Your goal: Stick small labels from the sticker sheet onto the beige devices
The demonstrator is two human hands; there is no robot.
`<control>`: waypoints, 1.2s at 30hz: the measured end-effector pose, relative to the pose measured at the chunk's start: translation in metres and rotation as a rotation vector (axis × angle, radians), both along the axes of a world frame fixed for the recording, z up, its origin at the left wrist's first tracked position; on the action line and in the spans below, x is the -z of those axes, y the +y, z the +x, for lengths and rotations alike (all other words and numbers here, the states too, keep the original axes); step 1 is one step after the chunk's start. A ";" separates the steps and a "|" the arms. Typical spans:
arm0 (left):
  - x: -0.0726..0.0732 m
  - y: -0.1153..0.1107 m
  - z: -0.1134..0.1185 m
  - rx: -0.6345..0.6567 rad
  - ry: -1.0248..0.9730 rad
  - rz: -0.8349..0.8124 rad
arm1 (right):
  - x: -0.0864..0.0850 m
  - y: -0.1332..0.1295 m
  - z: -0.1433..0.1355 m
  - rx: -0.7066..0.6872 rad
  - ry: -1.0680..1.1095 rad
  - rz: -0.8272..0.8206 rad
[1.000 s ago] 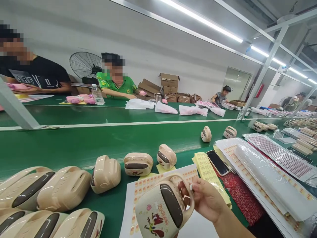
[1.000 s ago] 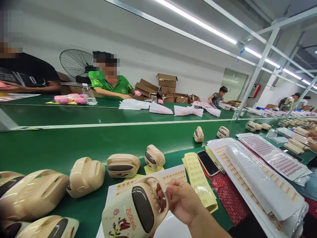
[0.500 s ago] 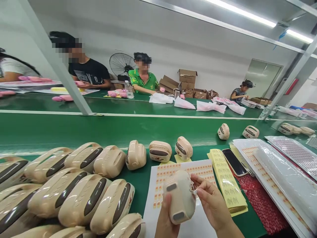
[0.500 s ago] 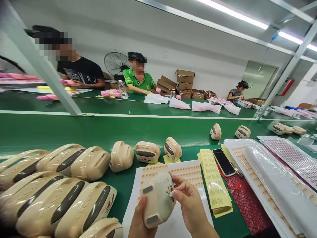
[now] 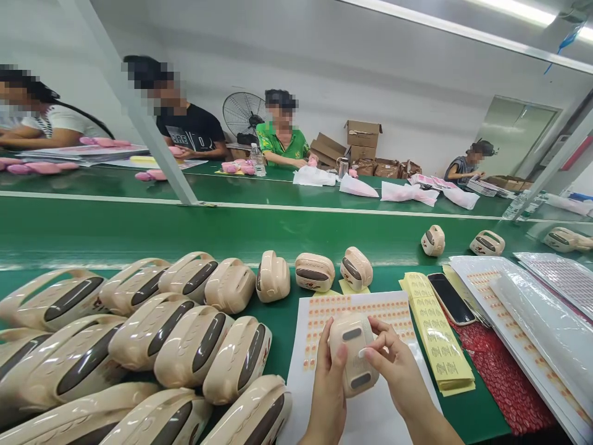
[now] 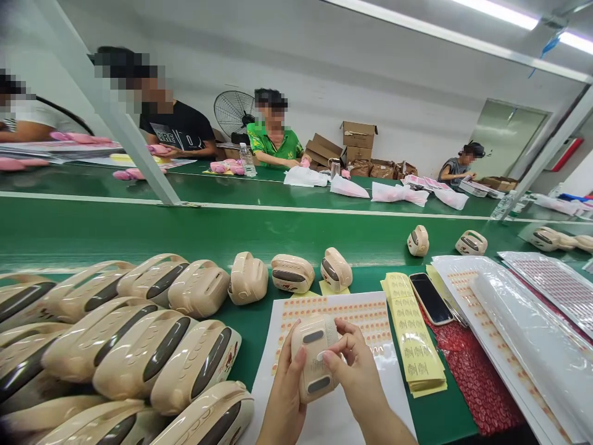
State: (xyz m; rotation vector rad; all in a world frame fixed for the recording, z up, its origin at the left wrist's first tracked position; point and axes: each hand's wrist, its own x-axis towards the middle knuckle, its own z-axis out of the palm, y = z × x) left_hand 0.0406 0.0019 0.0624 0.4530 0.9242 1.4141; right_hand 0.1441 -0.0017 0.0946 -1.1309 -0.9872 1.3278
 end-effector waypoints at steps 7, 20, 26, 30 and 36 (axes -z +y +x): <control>-0.011 -0.003 -0.001 0.013 0.036 -0.029 | 0.002 0.003 0.005 -0.028 -0.033 -0.013; -0.009 -0.002 -0.002 0.016 0.062 -0.032 | 0.014 -0.002 -0.008 0.203 -0.497 0.362; -0.011 -0.003 0.000 0.009 0.016 -0.046 | 0.013 -0.004 -0.004 0.116 -0.316 0.241; -0.012 -0.004 0.001 0.040 0.018 -0.052 | 0.012 -0.004 -0.003 0.189 -0.412 0.264; -0.010 -0.004 0.000 -0.037 0.113 -0.058 | 0.015 -0.005 -0.006 0.252 -0.604 0.470</control>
